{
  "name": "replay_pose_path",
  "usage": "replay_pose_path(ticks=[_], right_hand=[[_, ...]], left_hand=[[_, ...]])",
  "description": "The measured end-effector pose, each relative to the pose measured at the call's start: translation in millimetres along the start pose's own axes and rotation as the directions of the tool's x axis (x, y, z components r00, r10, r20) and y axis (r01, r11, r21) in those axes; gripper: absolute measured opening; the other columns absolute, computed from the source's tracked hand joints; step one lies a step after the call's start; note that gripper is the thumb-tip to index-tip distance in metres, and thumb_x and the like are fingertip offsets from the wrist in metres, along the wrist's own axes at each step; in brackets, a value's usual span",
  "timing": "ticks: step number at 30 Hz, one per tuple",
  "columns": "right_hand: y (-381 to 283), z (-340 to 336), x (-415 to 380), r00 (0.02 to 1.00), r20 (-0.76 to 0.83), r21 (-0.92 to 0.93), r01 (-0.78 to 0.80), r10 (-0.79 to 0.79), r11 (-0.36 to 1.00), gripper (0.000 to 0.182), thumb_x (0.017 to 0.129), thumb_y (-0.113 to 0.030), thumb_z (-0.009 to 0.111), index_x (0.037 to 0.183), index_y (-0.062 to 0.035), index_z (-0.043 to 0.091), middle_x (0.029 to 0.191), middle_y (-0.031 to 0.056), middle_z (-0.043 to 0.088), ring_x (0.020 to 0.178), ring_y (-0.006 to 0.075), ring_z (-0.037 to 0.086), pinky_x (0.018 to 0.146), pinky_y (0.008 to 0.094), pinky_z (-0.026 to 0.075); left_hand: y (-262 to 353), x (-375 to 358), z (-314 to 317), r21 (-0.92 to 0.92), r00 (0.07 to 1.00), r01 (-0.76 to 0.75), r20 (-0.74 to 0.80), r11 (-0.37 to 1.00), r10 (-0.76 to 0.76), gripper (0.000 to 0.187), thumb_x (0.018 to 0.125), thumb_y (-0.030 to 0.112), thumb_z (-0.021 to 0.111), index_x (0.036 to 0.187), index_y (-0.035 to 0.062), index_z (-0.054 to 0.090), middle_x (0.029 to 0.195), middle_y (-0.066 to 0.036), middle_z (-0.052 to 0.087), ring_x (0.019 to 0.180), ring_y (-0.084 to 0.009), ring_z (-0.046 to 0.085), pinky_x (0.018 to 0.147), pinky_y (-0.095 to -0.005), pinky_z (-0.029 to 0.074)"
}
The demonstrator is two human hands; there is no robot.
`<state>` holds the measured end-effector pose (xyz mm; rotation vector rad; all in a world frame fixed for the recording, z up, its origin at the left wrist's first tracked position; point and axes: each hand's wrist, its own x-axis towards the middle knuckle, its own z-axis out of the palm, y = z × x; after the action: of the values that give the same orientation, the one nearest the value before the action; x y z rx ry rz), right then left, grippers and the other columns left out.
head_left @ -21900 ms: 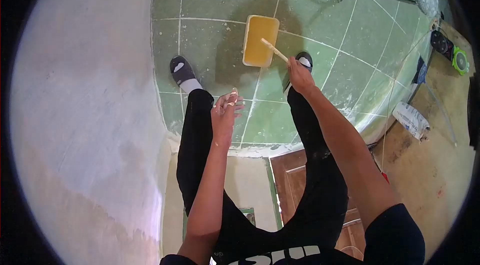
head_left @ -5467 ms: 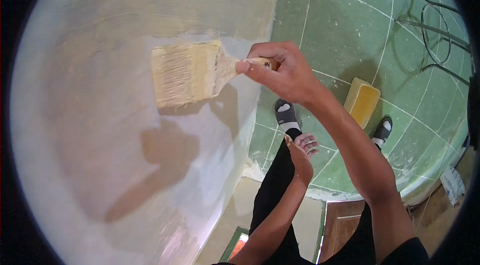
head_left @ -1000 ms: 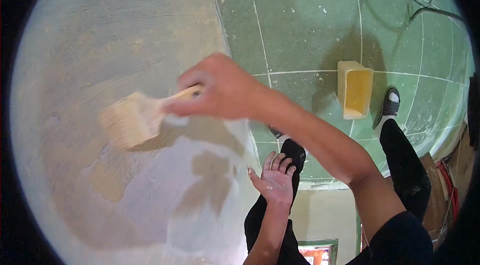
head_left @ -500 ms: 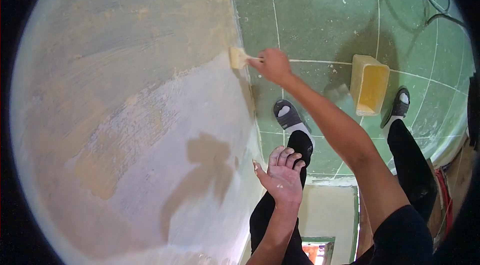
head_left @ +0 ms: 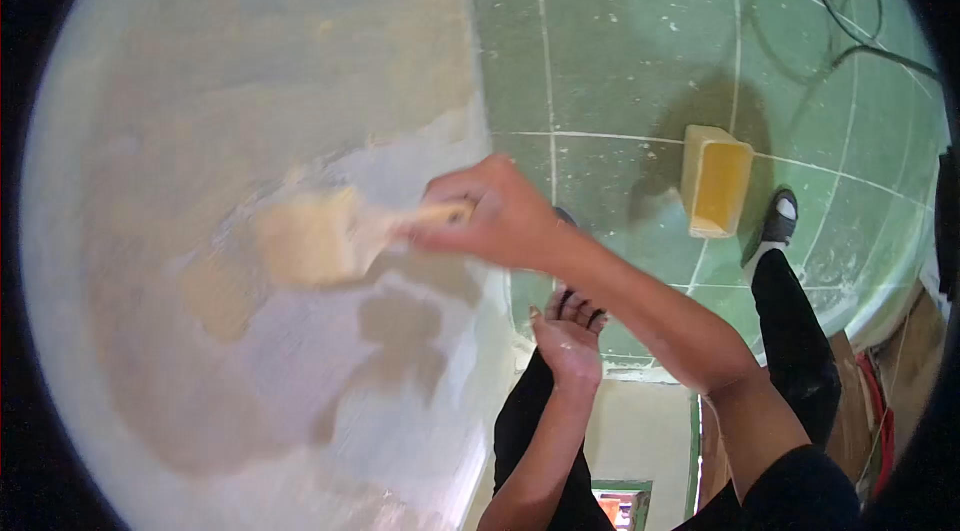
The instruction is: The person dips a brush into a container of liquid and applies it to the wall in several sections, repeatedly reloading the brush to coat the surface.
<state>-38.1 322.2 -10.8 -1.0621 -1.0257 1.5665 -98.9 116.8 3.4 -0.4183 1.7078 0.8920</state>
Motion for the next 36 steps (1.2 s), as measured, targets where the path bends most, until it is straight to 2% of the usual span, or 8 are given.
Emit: replay_pose_path(ticks=[3, 5, 8, 17, 26, 28, 34, 36], right_hand=[[68.1, -3.4, 10.8, 0.996, -0.047, -0.246, -0.090, 0.081, 0.965, 0.043, 0.083, -0.043, 0.075, 0.075, -0.0008, 0.072, 0.055, 0.0123, 0.057, 0.050, 0.0197, 0.048, 0.051, 0.0350, 0.042], [123.0, -8.1, 0.9, 0.980, -0.146, -0.347, -0.180, 0.137, 0.921, 0.053, 0.081, -0.052, 0.070, 0.069, -0.0008, 0.069, 0.064, 0.0215, 0.059, 0.059, 0.0403, 0.057, 0.058, 0.0454, 0.046], [113.6, -20.1, -19.4, 0.956, -0.209, -0.525, -0.287, 0.206, 0.801, 0.055, 0.083, -0.054, 0.067, 0.071, -0.0005, 0.070, 0.066, 0.0230, 0.061, 0.064, 0.0415, 0.060, 0.060, 0.0481, 0.047], [-115.6, 55.1, -17.9, 0.974, -0.168, -0.474, -0.215, 0.152, 0.854, 0.043, 0.087, -0.037, 0.067, 0.071, 0.0025, 0.067, 0.062, 0.0217, 0.058, 0.058, 0.0415, 0.056, 0.059, 0.0455, 0.046], [-264.7, 65.4, -45.4, 0.971, -0.164, -0.315, -0.218, 0.173, 0.924, 0.046, 0.085, -0.041, 0.069, 0.067, 0.0013, 0.065, 0.058, 0.0214, 0.056, 0.050, 0.0382, 0.053, 0.054, 0.0445, 0.044], [-256.5, 57.2, -46.5, 0.965, -0.177, -0.280, -0.236, 0.192, 0.931, 0.046, 0.085, -0.042, 0.070, 0.068, 0.0012, 0.066, 0.057, 0.0204, 0.055, 0.049, 0.0355, 0.051, 0.053, 0.0429, 0.043], [-111.7, 56.1, -0.7, 0.964, -0.218, -0.238, -0.201, 0.150, 0.950, 0.048, 0.083, -0.043, 0.074, 0.071, 0.0024, 0.068, 0.053, 0.0137, 0.049, 0.048, 0.0169, 0.043, 0.048, 0.0373, 0.036], [-80.7, 39.7, 16.7, 0.948, -0.209, -0.285, -0.294, 0.240, 0.912, 0.051, 0.080, -0.047, 0.075, 0.067, 0.0023, 0.067, 0.055, 0.0167, 0.053, 0.050, 0.0248, 0.047, 0.051, 0.0397, 0.040]], left_hand=[[-8.9, -0.3, -6.6, 0.013, 0.997, 0.070, -0.039, 0.997, -0.069, 0.066, 0.101, 0.058, 0.027, 0.136, 0.0046, 0.042, 0.099, -0.012, 0.065, 0.084, -0.0256, 0.065, 0.071, -0.0389, 0.052], [-14.4, -8.0, -7.3, 0.084, 0.998, 0.055, -0.021, 0.995, -0.053, 0.068, 0.099, 0.060, 0.029, 0.137, 0.0053, 0.041, 0.100, -0.012, 0.062, 0.086, -0.0252, 0.062, 0.075, -0.0400, 0.050], [-18.8, -15.3, -18.0, 0.115, 0.998, 0.054, -0.033, 0.992, -0.050, 0.066, 0.100, 0.058, 0.029, 0.138, 0.0053, 0.041, 0.098, -0.011, 0.063, 0.086, -0.0236, 0.062, 0.072, -0.0375, 0.051], [-7.9, -109.6, -47.2, 0.256, 0.993, 0.035, 0.096, 0.966, -0.062, 0.053, 0.103, 0.050, 0.036, 0.132, 0.0066, 0.049, 0.102, -0.006, 0.062, 0.092, -0.0163, 0.060, 0.077, -0.0316, 0.046], [0.9, -201.9, -82.6, 0.443, 0.885, -0.397, 0.416, 0.804, 0.208, 0.049, 0.104, 0.043, 0.038, 0.130, 0.0025, 0.048, 0.114, -0.008, 0.062, 0.096, -0.0174, 0.060, 0.082, -0.0329, 0.048], [27.4, -209.5, -71.5, 0.294, 0.975, -0.010, 0.215, 0.956, -0.056, 0.048, 0.104, 0.042, 0.039, 0.128, 0.0023, 0.050, 0.108, -0.010, 0.063, 0.094, -0.0179, 0.061, 0.082, -0.0334, 0.049], [42.9, -175.3, -101.8, 0.292, 0.973, 0.003, 0.220, 0.956, -0.070, 0.049, 0.105, 0.047, 0.035, 0.125, 0.0047, 0.052, 0.106, -0.010, 0.063, 0.095, -0.0222, 0.062, 0.080, -0.0364, 0.051], [48.7, -173.2, -101.0, 0.322, 0.981, -0.019, 0.188, 0.946, -0.044, 0.051, 0.105, 0.047, 0.033, 0.125, 0.0041, 0.051, 0.105, -0.011, 0.063, 0.095, -0.0221, 0.062, 0.080, -0.0360, 0.051]])
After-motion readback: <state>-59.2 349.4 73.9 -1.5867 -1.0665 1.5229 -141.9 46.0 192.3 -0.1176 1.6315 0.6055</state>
